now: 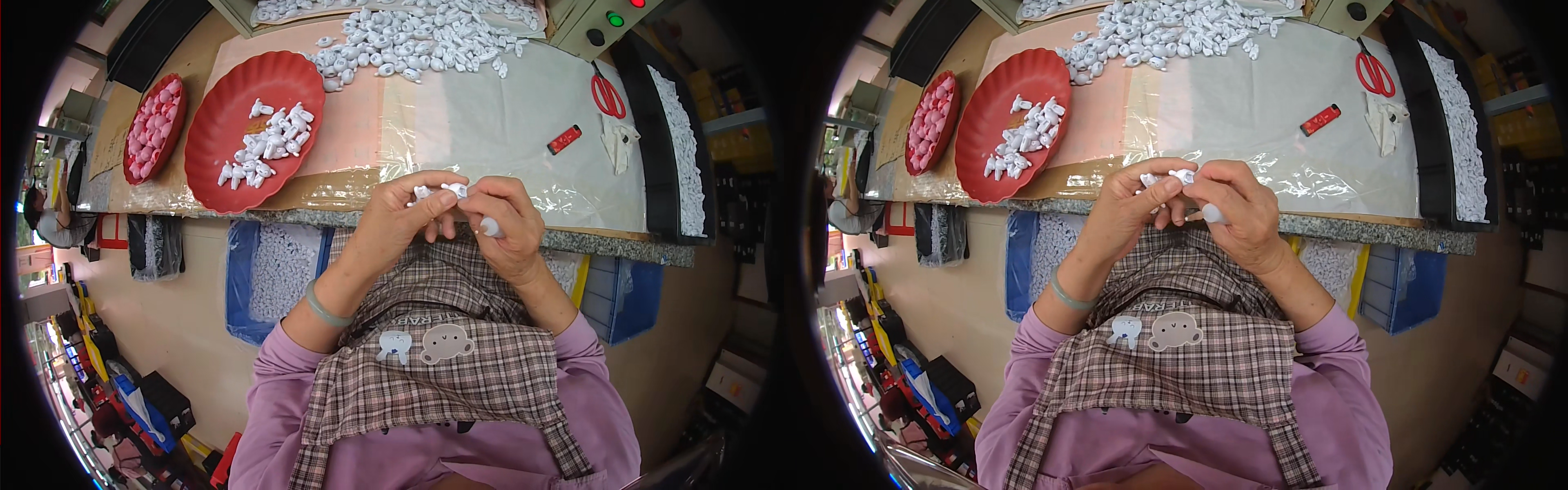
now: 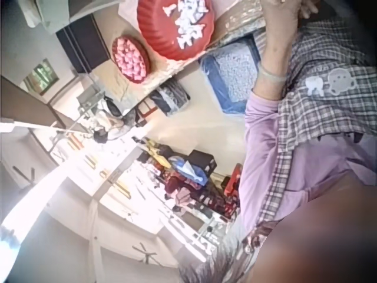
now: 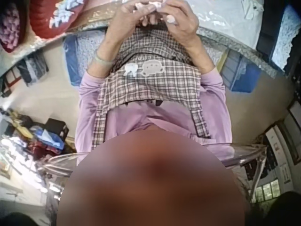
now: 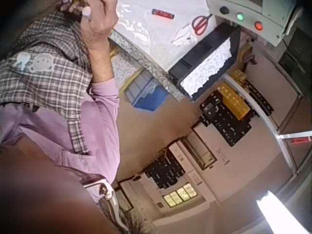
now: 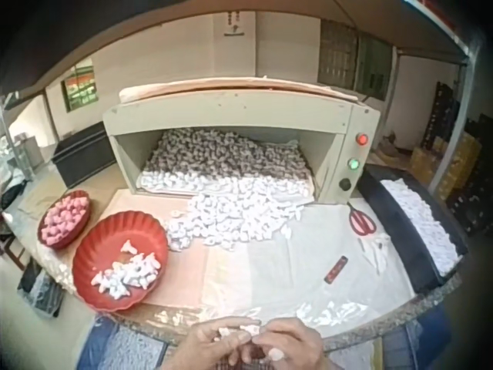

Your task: The person assembles small white plastic components by applying glue from a squeeze bottle and joining the pieces together by hand.

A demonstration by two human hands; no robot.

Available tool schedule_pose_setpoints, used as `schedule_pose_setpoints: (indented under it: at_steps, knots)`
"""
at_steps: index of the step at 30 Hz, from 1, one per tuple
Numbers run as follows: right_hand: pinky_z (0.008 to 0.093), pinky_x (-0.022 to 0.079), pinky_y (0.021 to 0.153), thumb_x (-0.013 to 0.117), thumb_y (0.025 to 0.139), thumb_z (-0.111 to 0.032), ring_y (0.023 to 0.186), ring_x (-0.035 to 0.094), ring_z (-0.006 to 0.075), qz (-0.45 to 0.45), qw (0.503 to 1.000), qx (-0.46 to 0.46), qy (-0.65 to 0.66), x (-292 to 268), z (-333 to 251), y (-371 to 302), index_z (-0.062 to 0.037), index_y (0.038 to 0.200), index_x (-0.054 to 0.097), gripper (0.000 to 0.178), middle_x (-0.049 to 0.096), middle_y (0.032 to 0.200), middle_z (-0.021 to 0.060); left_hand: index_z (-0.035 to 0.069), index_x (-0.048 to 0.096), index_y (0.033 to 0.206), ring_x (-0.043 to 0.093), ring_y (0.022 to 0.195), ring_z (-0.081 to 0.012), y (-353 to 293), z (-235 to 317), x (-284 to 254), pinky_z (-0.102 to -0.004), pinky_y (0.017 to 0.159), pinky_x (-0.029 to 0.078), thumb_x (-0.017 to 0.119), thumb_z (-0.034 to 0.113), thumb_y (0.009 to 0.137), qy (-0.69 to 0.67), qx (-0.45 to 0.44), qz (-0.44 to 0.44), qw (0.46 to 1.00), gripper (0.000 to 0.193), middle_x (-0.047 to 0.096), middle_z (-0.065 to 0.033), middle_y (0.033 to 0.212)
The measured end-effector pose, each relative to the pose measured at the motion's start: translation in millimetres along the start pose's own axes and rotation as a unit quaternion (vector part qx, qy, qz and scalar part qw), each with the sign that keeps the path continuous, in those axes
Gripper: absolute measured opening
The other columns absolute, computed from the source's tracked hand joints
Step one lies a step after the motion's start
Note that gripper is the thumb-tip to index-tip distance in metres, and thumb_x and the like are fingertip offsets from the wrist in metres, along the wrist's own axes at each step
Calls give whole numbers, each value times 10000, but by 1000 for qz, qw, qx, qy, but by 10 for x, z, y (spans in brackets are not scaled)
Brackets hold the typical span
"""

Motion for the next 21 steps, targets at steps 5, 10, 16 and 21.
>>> schedule_pose_setpoints:
  at_steps: [5,10,16,21]
  knots:
    - [262,509,597,669,679,104,745,628,190,1,999,17,32,9,15,14,-46,908,630,276,624,914,102,-4,627,1114,542,632,-68,-49,-18,-31,-164,457,345,588,138,919,-18,-28,2,999,244,629,-40,803]
    - [273,524,590,662,674,113,748,656,215,-26,999,-43,14,26,-10,25,-39,903,624,278,650,935,122,-15,611,1128,561,659,-75,-54,-81,-119,-151,462,335,574,56,895,-101,-41,5,994,246,626,-48,837]
    - [274,521,582,661,677,101,735,653,216,-40,997,-58,13,31,-78,76,-24,945,613,300,648,948,133,-18,549,1208,608,769,-98,-83,1,-84,-141,482,341,594,24,865,-123,-52,16,991,349,631,-70,923]
    - [264,478,697,605,716,83,779,555,151,-75,973,123,182,86,81,10,-28,1112,460,436,544,1089,155,-19,533,1227,619,820,-122,-96,-33,-131,-145,523,417,597,18,859,-165,-48,-3,985,376,628,-111,1014]
Point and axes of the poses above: each hand's wrist, its own y-axis towards the middle knuckle, its own x-axis out of the palm, z = x × y, the point moved 7 cm from there along y, towards the middle knuckle
